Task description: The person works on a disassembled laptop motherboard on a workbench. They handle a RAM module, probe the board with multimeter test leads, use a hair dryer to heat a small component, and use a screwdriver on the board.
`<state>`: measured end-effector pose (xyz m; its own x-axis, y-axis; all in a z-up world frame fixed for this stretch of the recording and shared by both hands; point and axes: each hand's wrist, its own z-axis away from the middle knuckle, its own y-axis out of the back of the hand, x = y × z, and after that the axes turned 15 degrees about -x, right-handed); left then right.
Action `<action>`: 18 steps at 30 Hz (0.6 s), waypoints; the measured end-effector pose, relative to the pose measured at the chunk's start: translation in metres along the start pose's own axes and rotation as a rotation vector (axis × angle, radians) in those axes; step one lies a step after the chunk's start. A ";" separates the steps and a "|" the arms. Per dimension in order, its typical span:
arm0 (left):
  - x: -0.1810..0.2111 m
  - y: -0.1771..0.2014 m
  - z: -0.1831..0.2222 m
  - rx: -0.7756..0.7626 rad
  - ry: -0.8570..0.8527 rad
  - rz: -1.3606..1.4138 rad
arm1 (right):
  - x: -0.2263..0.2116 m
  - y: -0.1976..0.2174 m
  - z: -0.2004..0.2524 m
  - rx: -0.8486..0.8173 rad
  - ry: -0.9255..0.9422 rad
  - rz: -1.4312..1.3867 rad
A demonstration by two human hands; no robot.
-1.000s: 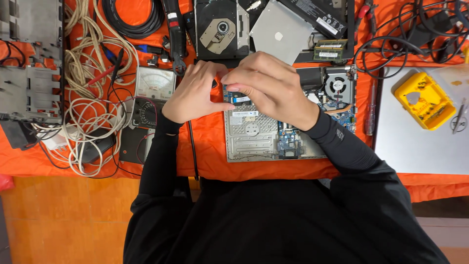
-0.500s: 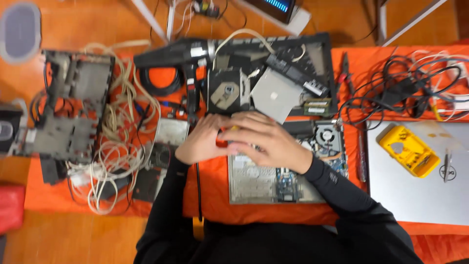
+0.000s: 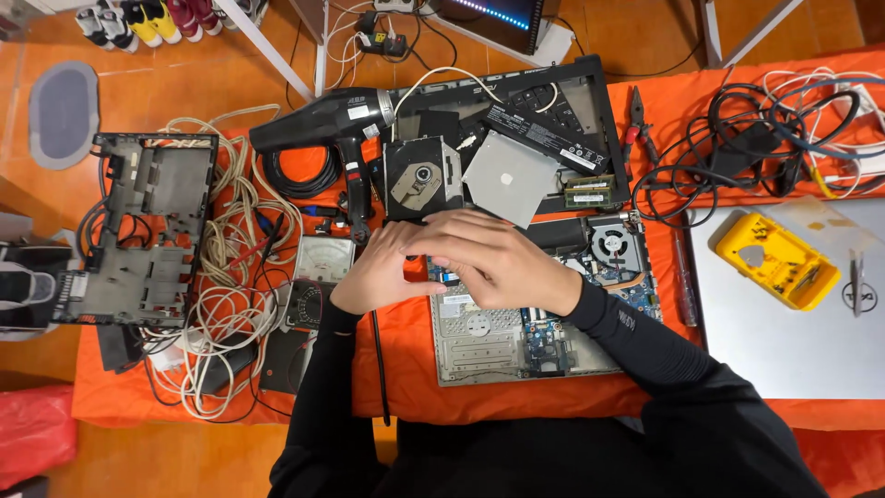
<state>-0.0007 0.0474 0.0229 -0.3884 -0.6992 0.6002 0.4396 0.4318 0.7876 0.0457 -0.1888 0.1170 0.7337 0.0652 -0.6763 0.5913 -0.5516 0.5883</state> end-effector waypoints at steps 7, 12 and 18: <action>0.010 0.006 0.001 -0.013 0.054 0.028 | -0.002 0.004 0.004 -0.065 0.033 0.129; 0.006 0.003 -0.003 -0.007 -0.001 0.038 | 0.001 0.001 0.006 -0.044 0.025 0.130; 0.006 0.003 -0.002 0.044 -0.057 0.023 | -0.002 0.006 0.001 -0.016 0.067 0.109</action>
<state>0.0003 0.0437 0.0286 -0.4243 -0.6560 0.6242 0.4130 0.4732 0.7781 0.0479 -0.1933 0.1215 0.8145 0.0615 -0.5770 0.5116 -0.5453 0.6640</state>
